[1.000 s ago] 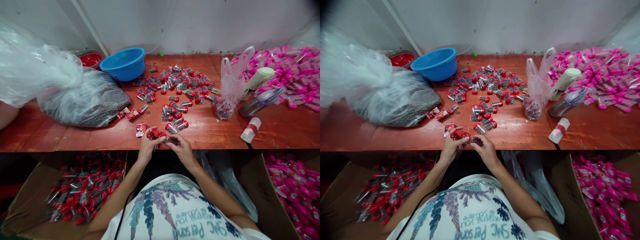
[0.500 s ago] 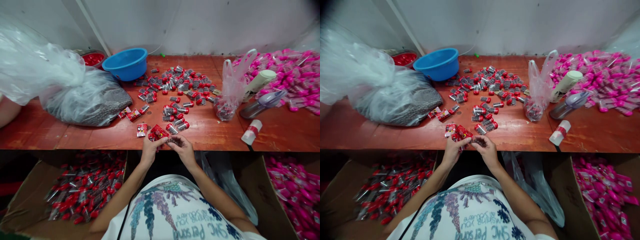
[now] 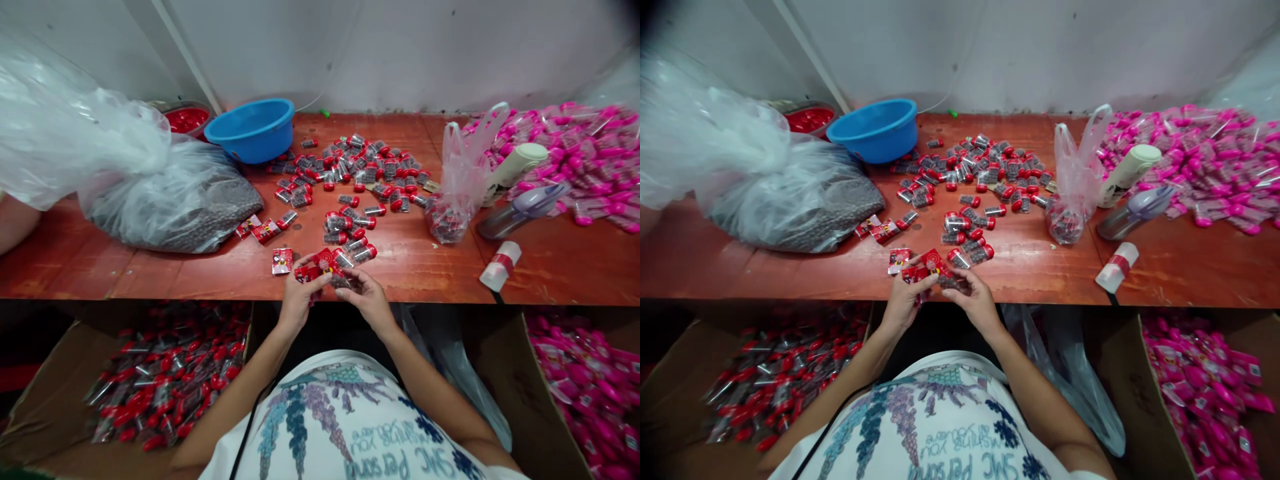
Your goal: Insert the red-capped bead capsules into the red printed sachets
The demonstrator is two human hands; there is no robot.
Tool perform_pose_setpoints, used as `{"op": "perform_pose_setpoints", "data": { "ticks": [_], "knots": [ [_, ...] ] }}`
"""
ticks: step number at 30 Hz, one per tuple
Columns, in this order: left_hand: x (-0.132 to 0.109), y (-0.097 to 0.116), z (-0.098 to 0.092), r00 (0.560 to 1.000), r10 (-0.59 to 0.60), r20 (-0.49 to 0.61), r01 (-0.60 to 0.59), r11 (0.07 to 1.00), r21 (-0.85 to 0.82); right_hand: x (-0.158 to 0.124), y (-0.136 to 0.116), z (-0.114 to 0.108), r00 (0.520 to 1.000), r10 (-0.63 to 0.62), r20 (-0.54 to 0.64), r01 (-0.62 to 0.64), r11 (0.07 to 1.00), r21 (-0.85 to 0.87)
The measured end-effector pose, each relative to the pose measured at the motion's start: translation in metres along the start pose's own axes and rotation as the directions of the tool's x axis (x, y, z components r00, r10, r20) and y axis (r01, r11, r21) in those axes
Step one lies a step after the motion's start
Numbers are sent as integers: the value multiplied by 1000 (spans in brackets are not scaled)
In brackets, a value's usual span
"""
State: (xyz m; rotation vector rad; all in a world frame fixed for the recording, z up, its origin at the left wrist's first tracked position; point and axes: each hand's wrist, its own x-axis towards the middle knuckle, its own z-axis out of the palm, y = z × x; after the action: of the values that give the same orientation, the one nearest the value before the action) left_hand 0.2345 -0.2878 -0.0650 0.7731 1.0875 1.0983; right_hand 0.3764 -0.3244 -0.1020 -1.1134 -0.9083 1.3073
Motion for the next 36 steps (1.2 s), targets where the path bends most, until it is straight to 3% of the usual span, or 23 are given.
{"op": "perform_pose_setpoints", "data": {
  "ticks": [5, 11, 15, 20, 24, 27, 30, 32, 33, 36],
  "knots": [
    [1, -2, -2, 999, -48, 7, 48, 999, 17, 3, -1, -14, 992, -100, 73, 106, 992, -75],
    [1, -3, 6, 999, -31, 8, 31, 999, -33, -1, -3, -17, 991, -15, 131, 25, 996, -80],
    [-4, -14, 11, 992, -88, 86, 90, 996, -21, -5, -2, -15, 992, -74, 101, 83, 992, -95],
    [-5, -25, 13, 990, -121, 76, 124, 991, -41, -7, 3, -15, 994, -101, 50, 109, 973, -203],
    [2, -22, 7, 974, -211, 76, 223, 950, -218, -2, 6, -50, 983, -152, -101, 111, 939, -326],
    [6, -16, -2, 957, -278, 87, 290, 884, -367, 5, -1, -99, 908, -268, -322, 50, 832, -552],
    [7, -14, -5, 959, -273, 77, 282, 881, -381, 8, -14, -124, 821, -435, -370, -105, 522, -846],
    [7, -17, -3, 965, -257, 60, 260, 891, -373, 5, -18, -110, 806, -502, -315, -103, 404, -909],
    [7, -20, -1, 967, -249, 56, 252, 892, -376, 4, -17, -94, 822, -496, -281, -55, 423, -905],
    [6, -30, 3, 972, -229, 48, 229, 890, -395, -1, -5, -35, 960, -267, -90, 127, 697, -706]
  ]
}}
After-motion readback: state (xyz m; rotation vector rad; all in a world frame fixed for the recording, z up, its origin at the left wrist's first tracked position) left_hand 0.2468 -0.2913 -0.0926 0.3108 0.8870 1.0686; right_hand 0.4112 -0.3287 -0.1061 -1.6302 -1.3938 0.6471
